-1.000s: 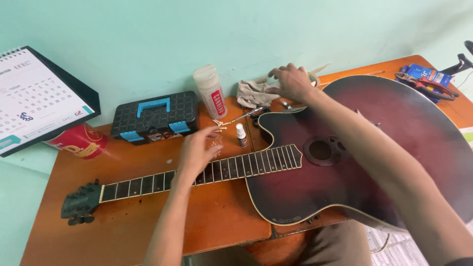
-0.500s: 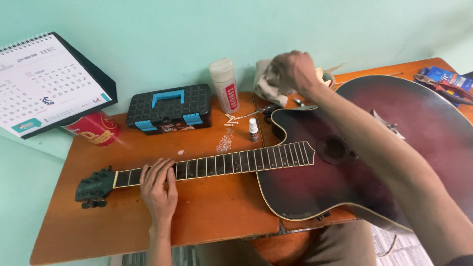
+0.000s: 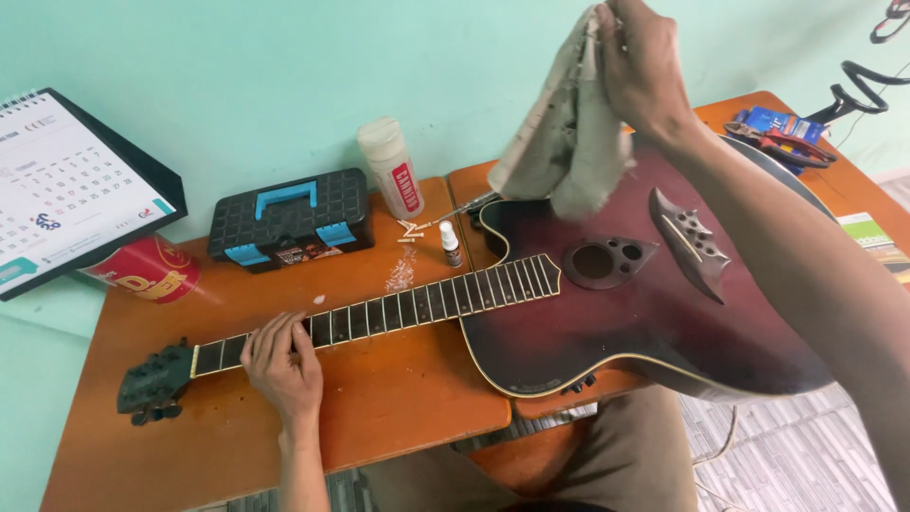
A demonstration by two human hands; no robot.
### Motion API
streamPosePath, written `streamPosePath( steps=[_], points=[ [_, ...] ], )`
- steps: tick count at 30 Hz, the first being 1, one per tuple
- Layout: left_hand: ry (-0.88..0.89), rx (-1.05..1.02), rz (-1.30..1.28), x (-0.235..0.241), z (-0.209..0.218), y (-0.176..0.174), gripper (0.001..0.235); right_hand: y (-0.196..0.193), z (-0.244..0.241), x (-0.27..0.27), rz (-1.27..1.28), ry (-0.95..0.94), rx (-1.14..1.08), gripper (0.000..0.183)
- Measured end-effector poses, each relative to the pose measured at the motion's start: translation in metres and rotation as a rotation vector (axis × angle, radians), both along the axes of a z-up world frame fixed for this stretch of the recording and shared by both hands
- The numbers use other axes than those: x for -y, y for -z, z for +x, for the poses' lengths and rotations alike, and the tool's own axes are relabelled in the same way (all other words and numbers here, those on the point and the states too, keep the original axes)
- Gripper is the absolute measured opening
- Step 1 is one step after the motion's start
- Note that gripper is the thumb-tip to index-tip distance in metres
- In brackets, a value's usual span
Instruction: The person applies a liquid from a small bottle to the guitar's fretboard and then wipes the entire guitar with a cloth. The person cleans the body, soundhole area, and neck of the guitar.
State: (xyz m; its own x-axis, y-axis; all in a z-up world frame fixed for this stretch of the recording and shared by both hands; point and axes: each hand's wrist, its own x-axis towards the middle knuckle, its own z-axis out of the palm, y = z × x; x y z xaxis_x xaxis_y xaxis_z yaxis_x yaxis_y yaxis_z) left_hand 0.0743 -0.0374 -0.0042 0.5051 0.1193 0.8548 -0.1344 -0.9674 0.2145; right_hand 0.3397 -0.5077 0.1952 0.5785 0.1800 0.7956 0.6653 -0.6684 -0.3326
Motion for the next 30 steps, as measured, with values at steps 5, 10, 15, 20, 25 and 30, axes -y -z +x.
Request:
streamPosePath(
  steps=[5, 10, 15, 20, 25, 30],
  points=[
    [0.000, 0.008, 0.003, -0.001, 0.000, 0.001, 0.023, -0.038, -0.086, 0.012, 0.179, -0.013, -0.373, 0.031],
    [-0.004, 0.010, 0.005, -0.002, 0.002, 0.004, 0.026, -0.060, -0.154, 0.044, 0.534, -0.195, -0.672, 0.024],
    [0.034, 0.048, -0.018, -0.016, 0.008, 0.020, 0.020, -0.052, -0.187, 0.082, 0.804, -0.046, -0.756, 0.018],
    [0.011, 0.034, -0.021, 0.001, 0.001, 0.002, 0.025, -0.039, -0.216, 0.095, 0.864, -0.155, -0.908, 0.019],
    [-0.004, 0.024, 0.003, 0.005, -0.001, -0.001, 0.028, -0.016, -0.239, 0.081, 0.134, 0.244, -1.094, 0.060],
    [-0.003, 0.027, 0.006, 0.007, -0.002, -0.006, 0.026, 0.067, -0.254, 0.090, -0.562, 0.272, -0.543, 0.119]
  ],
)
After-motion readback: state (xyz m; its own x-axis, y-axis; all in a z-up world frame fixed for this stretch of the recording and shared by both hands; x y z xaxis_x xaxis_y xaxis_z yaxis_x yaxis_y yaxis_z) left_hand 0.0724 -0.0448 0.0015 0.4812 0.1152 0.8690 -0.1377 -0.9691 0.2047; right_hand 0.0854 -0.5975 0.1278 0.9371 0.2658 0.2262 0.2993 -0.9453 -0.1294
